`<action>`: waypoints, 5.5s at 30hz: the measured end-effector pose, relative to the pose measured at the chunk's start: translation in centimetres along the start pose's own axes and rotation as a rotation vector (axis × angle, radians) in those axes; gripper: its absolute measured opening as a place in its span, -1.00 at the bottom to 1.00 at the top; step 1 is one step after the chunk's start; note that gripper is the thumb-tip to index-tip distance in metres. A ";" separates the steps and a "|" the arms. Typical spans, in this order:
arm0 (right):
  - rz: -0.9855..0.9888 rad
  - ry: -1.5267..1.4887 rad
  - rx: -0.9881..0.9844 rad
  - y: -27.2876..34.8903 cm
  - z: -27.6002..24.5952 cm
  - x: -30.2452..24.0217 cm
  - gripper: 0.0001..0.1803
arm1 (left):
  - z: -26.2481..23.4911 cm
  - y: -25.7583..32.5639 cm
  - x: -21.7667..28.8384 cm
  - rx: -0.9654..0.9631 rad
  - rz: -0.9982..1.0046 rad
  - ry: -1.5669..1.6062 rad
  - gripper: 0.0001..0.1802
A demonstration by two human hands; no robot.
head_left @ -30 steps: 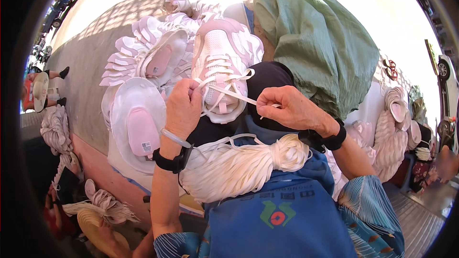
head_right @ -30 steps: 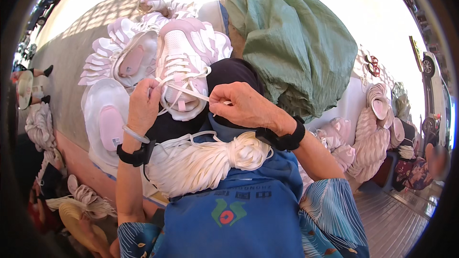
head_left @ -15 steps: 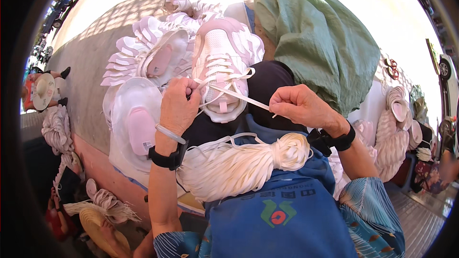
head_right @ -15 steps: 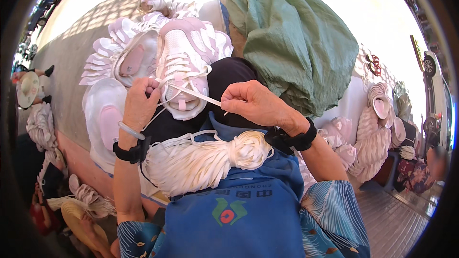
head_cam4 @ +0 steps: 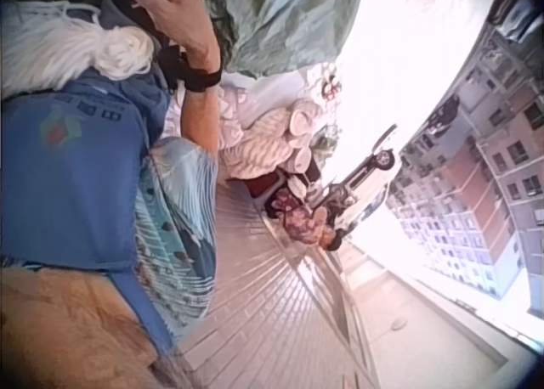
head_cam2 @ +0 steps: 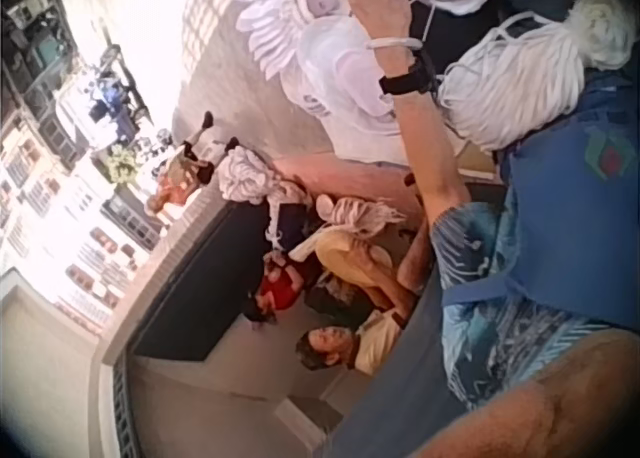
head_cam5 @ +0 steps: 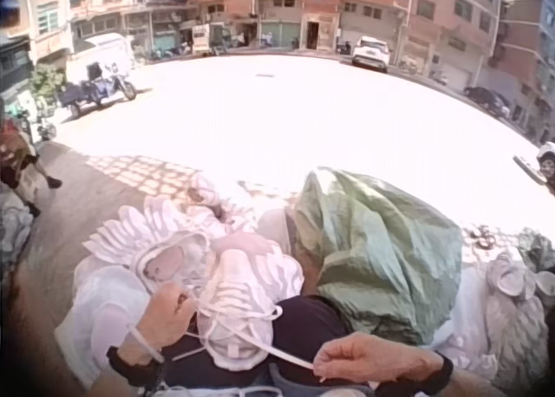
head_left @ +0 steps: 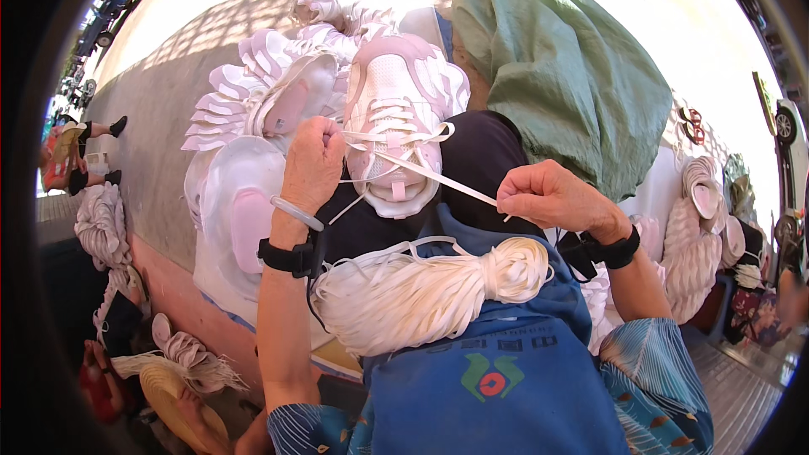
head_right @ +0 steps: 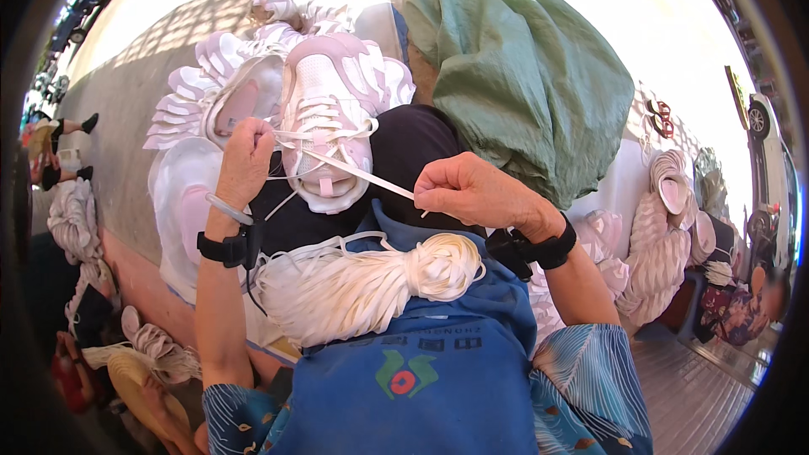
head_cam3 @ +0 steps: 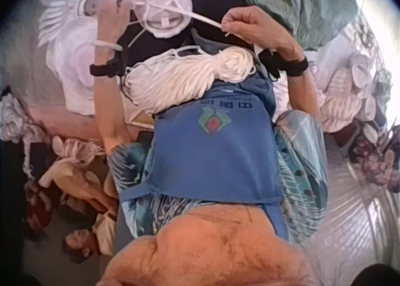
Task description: The recorder is lacing a white and pink shoe as part of a manufacturing or assembly process.
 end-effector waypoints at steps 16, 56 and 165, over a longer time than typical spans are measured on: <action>0.091 -0.012 0.264 1.7 -4.3 1.9 -0.78 | 2.4 2.1 -1.7 -0.246 -0.601 0.963 -0.91; -0.417 0.422 0.226 -3.2 1.2 -2.2 -0.80 | -2.5 3.7 1.0 0.076 -0.393 0.711 -0.79; -0.527 1.176 0.452 -9.4 5.5 -3.1 -0.90 | 0.2 3.4 4.5 -0.051 0.053 -0.384 -0.87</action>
Point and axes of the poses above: each hand's wrist, its own y-axis away from the middle knuckle, its own z-axis out of the palm, x = y × z, the point moved 5 cm from there along -y, towards the middle knuckle, and after that the axes turned 2 degrees about -x, right-handed, at the moved point
